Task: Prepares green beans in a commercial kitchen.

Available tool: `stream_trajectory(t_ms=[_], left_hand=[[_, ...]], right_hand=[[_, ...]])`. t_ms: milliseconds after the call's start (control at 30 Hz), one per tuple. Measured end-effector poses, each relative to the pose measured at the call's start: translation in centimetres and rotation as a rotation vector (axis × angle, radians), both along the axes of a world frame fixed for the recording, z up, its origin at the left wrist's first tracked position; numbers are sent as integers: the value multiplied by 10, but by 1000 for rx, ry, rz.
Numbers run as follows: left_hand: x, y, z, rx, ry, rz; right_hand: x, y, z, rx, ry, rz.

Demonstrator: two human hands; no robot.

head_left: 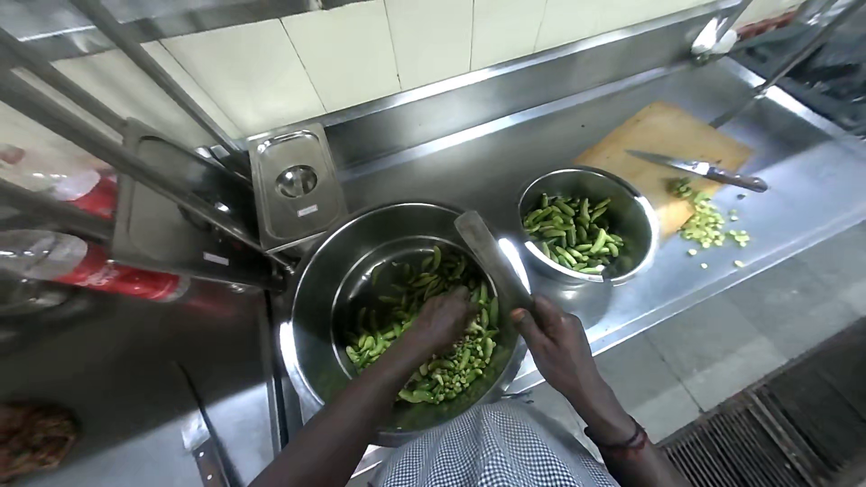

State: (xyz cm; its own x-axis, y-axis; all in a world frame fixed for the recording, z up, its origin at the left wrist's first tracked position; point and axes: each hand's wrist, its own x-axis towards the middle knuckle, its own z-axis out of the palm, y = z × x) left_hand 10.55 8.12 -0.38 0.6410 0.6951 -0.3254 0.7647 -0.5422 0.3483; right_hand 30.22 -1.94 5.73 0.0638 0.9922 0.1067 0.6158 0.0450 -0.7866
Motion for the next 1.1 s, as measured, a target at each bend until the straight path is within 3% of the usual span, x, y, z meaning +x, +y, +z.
stream_trajectory(t_ms=[100, 200, 333, 700, 800, 900, 1000, 1100], left_hand=[[-17, -2, 13, -103, -242, 180], [-29, -27, 52, -191, -480, 369], [-39, -54, 65, -109, -668, 396], [-31, -71, 62, 119, -737, 277], [-29, -73, 56, 150, -764, 369], [-31, -76, 57, -39, -890, 597], [-33, -78, 59, -450, -1158, 880], [-37, -74, 61, -843, -1404, 1024]], right_hand=[[1, 0, 0, -40, 61, 2], [2, 0, -1, -111, 173, 33], [-3, 8, 0, -239, 206, 133], [-22, 11, 3, -270, 71, 250], [-24, 8, -1, -244, 80, 248], [-24, 5, -4, -167, 69, 244], [-25, 4, -6, -61, 65, 235], [-25, 5, -6, -48, 8, 222]])
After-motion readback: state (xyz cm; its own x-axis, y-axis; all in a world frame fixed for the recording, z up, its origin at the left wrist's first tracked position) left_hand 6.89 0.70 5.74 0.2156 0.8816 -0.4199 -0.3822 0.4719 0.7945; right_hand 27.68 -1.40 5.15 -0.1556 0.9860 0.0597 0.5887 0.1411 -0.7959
